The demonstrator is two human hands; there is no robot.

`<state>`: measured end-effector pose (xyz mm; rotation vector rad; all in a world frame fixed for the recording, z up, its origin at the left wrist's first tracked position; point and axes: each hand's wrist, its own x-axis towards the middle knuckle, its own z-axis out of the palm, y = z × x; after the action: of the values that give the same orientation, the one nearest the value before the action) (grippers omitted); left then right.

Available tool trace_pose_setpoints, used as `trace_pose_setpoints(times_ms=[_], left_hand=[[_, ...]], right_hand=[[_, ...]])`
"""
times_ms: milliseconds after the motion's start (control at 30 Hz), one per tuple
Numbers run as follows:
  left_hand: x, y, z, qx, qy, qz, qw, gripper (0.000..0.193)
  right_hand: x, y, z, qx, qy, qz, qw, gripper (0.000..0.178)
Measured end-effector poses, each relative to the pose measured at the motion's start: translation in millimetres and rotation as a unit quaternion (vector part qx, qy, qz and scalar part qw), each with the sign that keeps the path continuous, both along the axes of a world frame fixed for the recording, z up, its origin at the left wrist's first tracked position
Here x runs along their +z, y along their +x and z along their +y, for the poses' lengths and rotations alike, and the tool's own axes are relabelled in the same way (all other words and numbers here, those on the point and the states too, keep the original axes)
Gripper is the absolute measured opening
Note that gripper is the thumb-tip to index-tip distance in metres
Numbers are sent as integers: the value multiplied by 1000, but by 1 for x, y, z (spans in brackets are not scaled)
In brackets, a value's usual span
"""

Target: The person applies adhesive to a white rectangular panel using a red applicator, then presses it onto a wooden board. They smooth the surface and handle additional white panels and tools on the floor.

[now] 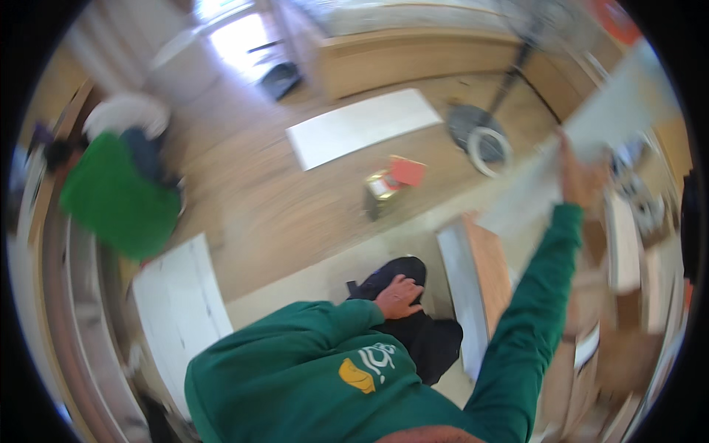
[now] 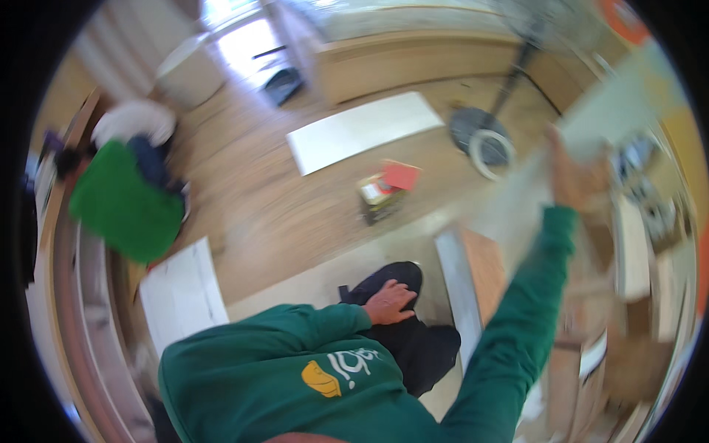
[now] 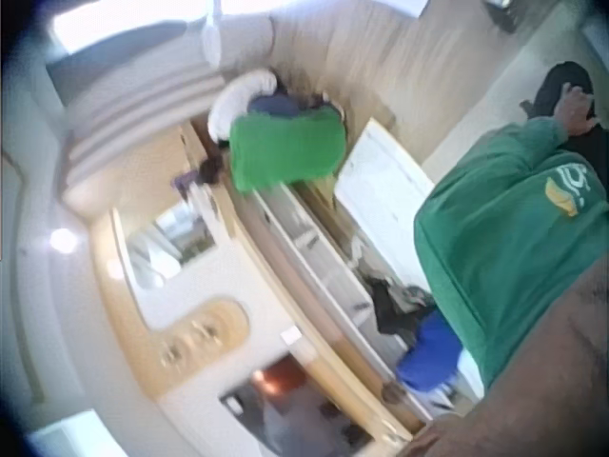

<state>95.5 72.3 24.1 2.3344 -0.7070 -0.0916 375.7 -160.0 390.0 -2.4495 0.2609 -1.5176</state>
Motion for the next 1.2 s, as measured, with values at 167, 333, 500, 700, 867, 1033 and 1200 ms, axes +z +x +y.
trace_pose_setpoints(times_ms=[167,333,500,700,867,1033,1200], left_hand=[[-6,-2,-3,32,-14,-42,999,49],[2,1,0,11,7,-7,1000,48],[4,8,3,19,-18,-3,1000,42],[5,5,-2,22,27,28,999,53],[6,5,0,16,19,17,1000,51],[3,3,-2,25,7,9,1000,49],[4,8,-4,40,4,-33,999,45]], right_hand=[[-2,-8,-9,18,22,88,996,120],[-13,-17,-2,13,10,135,991,120],[-17,-11,-13,106,26,98,989,128],[-12,-19,-15,102,23,92,990,136],[-11,-31,-13,84,20,111,990,132],[-15,-21,-23,90,-4,96,991,131],[-24,-8,-15,63,-29,89,994,124]])
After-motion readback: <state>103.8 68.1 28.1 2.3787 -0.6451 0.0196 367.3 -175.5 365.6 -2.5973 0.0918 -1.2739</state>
